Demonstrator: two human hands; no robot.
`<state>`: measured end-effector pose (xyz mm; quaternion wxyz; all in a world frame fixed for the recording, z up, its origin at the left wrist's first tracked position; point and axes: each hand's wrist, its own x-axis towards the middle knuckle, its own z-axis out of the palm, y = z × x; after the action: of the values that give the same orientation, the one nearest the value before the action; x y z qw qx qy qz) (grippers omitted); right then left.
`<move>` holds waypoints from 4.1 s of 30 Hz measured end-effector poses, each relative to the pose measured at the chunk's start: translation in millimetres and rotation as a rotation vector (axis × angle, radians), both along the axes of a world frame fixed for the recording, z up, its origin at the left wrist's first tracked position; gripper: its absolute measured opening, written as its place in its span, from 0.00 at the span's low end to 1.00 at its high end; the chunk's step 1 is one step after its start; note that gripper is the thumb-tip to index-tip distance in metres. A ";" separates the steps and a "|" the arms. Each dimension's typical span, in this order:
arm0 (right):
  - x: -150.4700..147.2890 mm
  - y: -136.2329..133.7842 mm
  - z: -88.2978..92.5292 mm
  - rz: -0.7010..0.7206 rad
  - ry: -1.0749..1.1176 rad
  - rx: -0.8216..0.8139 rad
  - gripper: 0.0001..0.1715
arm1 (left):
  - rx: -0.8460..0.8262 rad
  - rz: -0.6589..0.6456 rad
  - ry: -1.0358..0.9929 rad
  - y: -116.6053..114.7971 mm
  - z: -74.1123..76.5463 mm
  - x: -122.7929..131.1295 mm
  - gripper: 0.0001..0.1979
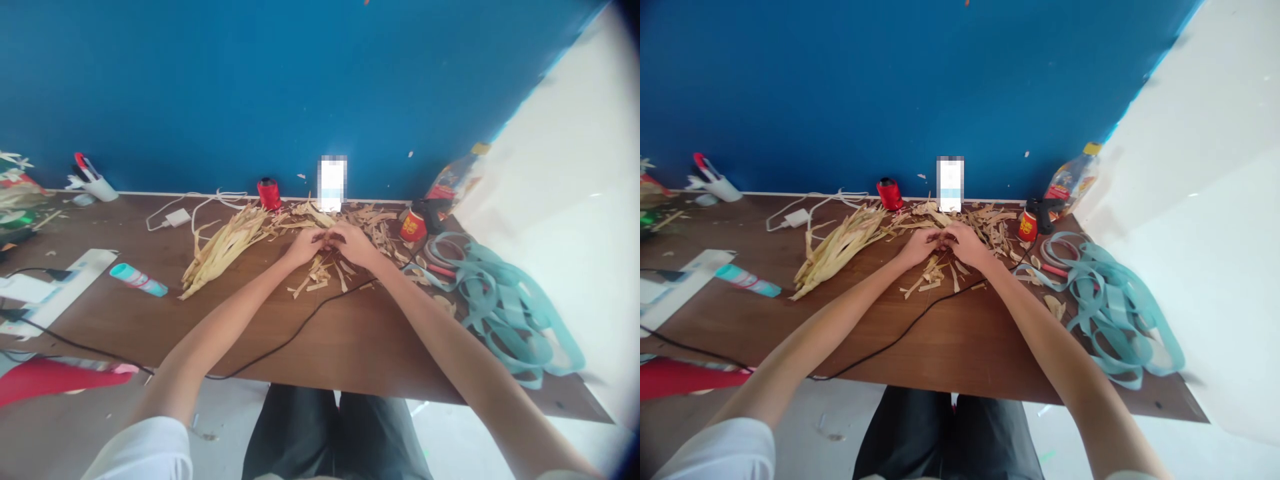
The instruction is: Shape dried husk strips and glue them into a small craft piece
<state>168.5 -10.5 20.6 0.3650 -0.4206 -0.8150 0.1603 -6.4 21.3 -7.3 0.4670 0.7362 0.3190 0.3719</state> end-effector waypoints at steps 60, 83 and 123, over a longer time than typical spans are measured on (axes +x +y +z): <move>2.5 8.4 -20.3 -0.225 0.234 -0.187 0.28 | 0.160 0.329 0.050 -2.4 1.6 -0.5 0.04; -1.0 -1.7 -1.6 -0.321 0.106 -0.049 0.23 | 0.246 0.182 0.234 -9.1 12.5 0.3 0.11; 12.8 -2.1 7.8 -0.266 -0.456 -0.001 0.09 | 0.442 0.342 0.439 -16.2 9.5 3.1 0.11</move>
<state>181.3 -12.5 28.4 0.1895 -0.5497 -0.8135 0.0125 -3.2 5.2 2.2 0.1477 0.8178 0.4421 0.3375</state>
